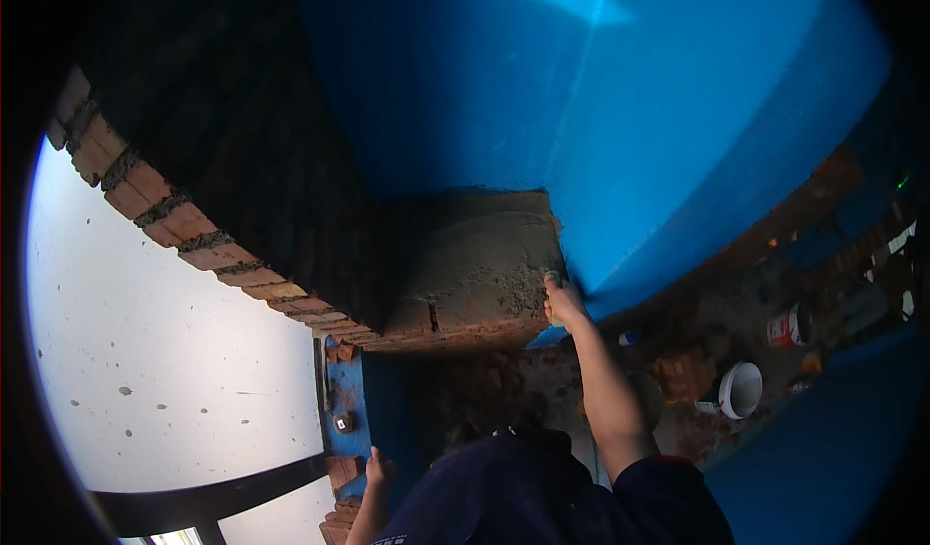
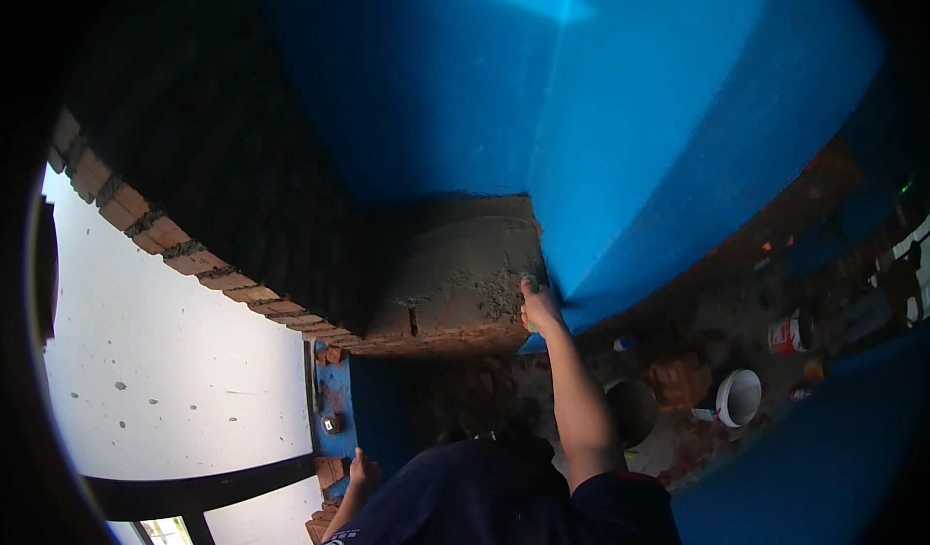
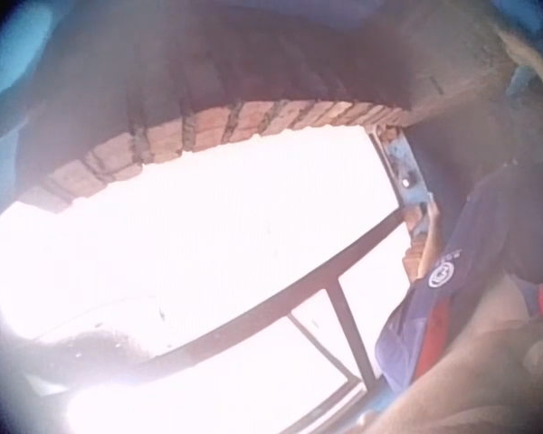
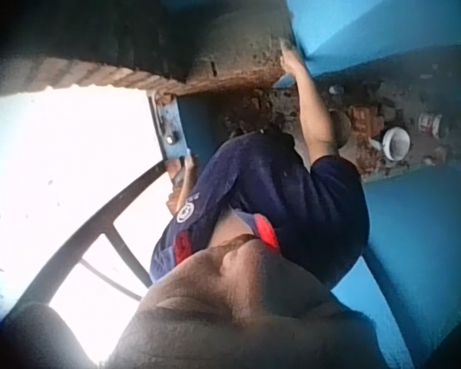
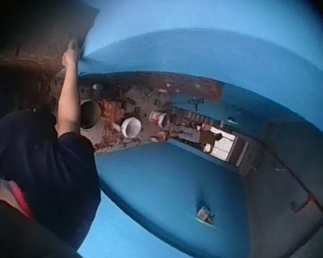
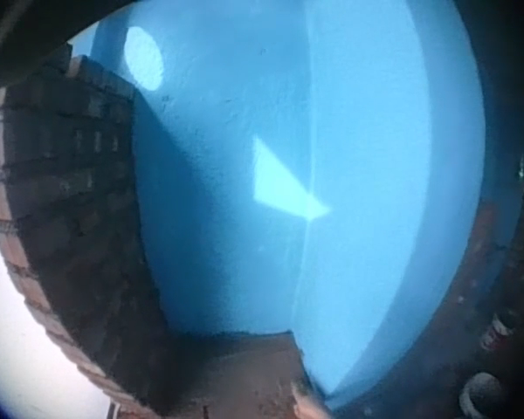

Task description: The person measures a brick column with a tape measure, then uses a trowel to apply and smooth mortar onto the brickwork.

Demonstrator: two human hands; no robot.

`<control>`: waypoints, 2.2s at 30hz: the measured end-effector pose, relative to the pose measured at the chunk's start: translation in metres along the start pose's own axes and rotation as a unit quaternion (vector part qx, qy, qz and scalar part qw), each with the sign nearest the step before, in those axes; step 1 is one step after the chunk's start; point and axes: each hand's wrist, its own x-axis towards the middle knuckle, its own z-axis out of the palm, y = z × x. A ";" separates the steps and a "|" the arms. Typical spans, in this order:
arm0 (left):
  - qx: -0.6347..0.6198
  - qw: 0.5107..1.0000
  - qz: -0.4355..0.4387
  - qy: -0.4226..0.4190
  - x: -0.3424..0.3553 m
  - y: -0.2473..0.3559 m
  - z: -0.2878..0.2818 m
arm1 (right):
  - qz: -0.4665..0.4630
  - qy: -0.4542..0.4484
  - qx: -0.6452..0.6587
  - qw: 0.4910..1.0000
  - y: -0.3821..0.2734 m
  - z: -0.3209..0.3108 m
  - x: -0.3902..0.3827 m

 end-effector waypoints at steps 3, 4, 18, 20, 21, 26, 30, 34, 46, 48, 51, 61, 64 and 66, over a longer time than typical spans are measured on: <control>-0.039 0.992 -0.073 -0.098 0.009 -0.003 -0.002 | -0.015 -0.036 0.019 0.999 0.028 -0.017 -0.012; -0.054 0.985 -0.098 -0.132 0.013 0.002 -0.001 | -0.006 -0.051 0.025 0.998 0.036 -0.022 -0.020; -0.311 0.794 -0.510 -0.110 0.017 0.078 -0.047 | -0.129 -0.020 0.050 0.990 -0.011 0.013 -0.014; -0.369 0.748 -0.544 -0.089 0.014 0.079 -0.058 | -0.145 0.004 -0.014 0.989 -0.033 0.026 0.036; -0.341 0.802 -0.487 -0.056 0.007 0.077 -0.060 | -0.137 0.014 -0.071 0.988 -0.035 0.029 0.067; -0.457 0.663 -0.592 -0.021 0.014 0.057 -0.030 | -0.186 0.142 -0.585 0.776 0.018 -0.014 0.208; -0.445 0.670 -0.594 -0.019 -0.021 0.055 -0.037 | -0.047 0.065 -0.408 0.909 -0.027 0.025 0.116; -0.459 0.683 -0.567 -0.039 -0.004 0.075 -0.026 | -0.315 0.283 -0.396 0.815 0.001 0.004 0.139; -0.448 0.682 -0.578 0.003 0.009 0.081 -0.050 | -0.134 0.141 -0.433 0.880 -0.020 -0.009 0.148; -0.434 0.714 -0.550 -0.013 0.009 0.073 -0.056 | -0.142 0.165 -0.375 0.901 -0.020 0.001 0.149; -0.502 0.626 -0.595 0.037 -0.022 0.063 -0.055 | -0.150 0.136 -0.267 0.942 -0.032 0.037 0.107; -0.439 0.653 -0.617 0.014 -0.023 0.074 -0.060 | -0.115 0.022 -0.194 0.974 -0.025 0.156 0.093; -0.435 0.644 -0.629 0.002 -0.030 0.065 -0.060 | -0.137 -0.010 -0.222 0.965 -0.040 0.189 0.067; -0.435 0.641 -0.633 0.004 -0.026 0.058 -0.056 | -0.231 0.035 -0.241 0.942 -0.020 0.216 0.100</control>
